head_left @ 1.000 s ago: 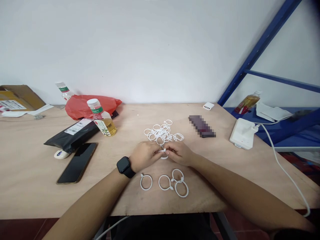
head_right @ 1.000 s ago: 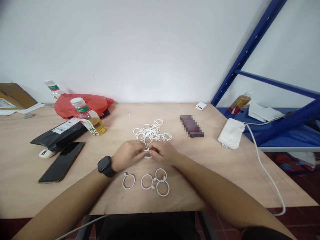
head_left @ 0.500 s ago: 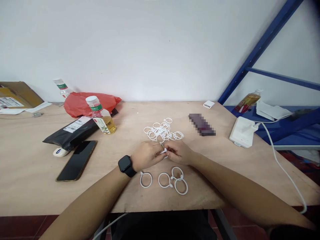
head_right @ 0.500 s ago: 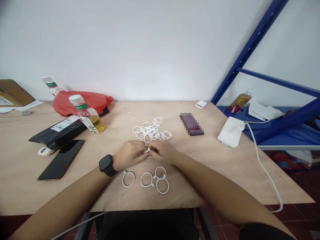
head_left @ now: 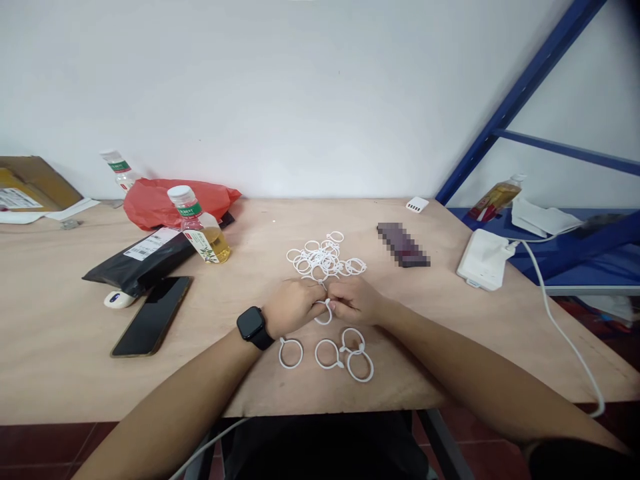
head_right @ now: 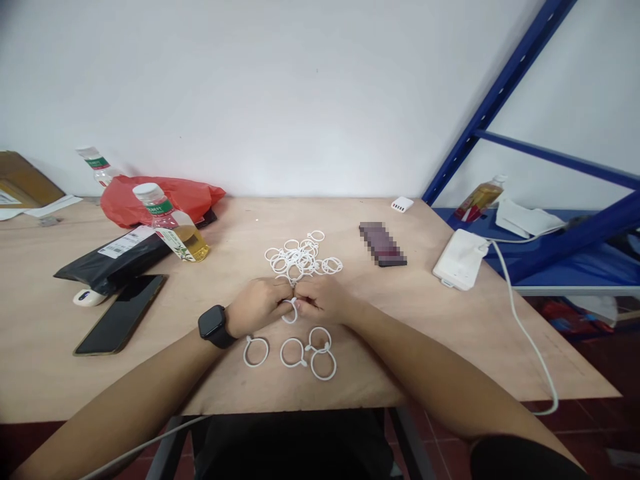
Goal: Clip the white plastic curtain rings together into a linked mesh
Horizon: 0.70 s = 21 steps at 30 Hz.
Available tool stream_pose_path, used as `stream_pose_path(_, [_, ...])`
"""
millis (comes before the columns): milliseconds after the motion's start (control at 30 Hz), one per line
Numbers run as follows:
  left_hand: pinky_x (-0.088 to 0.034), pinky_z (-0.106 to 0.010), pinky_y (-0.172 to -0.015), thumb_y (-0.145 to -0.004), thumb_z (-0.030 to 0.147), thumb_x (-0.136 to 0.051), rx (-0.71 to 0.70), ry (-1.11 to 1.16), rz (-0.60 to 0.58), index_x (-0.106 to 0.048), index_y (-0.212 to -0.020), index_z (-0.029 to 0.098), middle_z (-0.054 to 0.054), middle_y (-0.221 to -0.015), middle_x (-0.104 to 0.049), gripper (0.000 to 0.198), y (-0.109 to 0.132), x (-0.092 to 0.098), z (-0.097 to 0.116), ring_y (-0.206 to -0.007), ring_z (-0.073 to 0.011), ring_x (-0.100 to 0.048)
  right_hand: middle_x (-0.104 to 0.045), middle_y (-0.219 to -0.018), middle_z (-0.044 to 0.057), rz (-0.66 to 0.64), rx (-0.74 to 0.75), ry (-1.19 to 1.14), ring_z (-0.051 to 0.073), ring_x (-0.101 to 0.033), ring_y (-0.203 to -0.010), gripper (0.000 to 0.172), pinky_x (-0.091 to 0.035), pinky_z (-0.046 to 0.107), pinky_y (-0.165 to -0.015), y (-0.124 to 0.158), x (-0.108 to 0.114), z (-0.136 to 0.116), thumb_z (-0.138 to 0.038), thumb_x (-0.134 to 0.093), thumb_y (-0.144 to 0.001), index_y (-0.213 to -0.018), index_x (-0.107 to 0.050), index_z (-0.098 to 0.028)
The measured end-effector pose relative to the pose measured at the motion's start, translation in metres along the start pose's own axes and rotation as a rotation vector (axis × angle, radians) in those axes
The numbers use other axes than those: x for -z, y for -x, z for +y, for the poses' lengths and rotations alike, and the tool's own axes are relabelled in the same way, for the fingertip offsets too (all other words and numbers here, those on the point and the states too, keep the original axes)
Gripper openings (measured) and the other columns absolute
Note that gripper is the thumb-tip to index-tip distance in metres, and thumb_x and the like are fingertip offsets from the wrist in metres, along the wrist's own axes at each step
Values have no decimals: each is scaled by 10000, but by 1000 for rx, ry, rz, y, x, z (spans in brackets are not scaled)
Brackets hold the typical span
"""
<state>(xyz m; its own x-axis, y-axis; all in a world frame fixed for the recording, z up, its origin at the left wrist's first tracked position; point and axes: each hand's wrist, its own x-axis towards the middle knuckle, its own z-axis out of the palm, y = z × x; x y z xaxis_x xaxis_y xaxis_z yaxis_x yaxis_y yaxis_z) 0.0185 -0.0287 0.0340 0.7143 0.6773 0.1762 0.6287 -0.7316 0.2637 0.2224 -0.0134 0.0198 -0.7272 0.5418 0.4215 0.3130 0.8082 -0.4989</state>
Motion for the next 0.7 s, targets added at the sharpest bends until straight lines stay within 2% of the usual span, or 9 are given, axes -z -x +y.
stream_pose_path(200, [-435, -268, -659, -904, 279, -564, 70, 4, -11, -618, -805, 184, -28, -830, -673, 147, 0, 1, 3, -748, -172, -626, -499, -574, -22, 24, -35, 23, 124, -457, -552, 260, -341, 255, -563, 0, -1, 0, -348, -496, -865, -647, -438, -217])
stream_pose_path(333, [-435, -264, -649, -869, 253, -587, 143, -4, -15, -623, -773, 185, -32, -804, -682, 123, 0, 4, 6, -742, -178, -635, -549, -605, -10, 36, -50, 18, 130, -494, -568, 250, -370, 254, -581, 0, -1, 0, -367, -493, -881, -684, -493, -213])
stream_pose_path(533, [-420, -275, -621, -865, 310, -605, 269, -92, -40, -650, -798, 185, -60, -804, -704, 149, -2, 4, 9, -750, -209, -649, -620, -657, -4, 81, -70, 52, 135, -563, -601, 75, -407, 246, -601, 0, -4, -3, -271, -580, -815, -773, -570, -210])
stream_pose_path(700, [-419, -268, -629, -912, 341, -550, 182, -33, 44, -635, -790, 181, -45, -765, -686, 218, 0, 5, 9, -714, -179, -630, -645, -687, 1, 120, -127, 52, 138, -579, -612, 29, -425, 250, -608, -1, -3, -4, -214, -563, -806, -807, -592, -209])
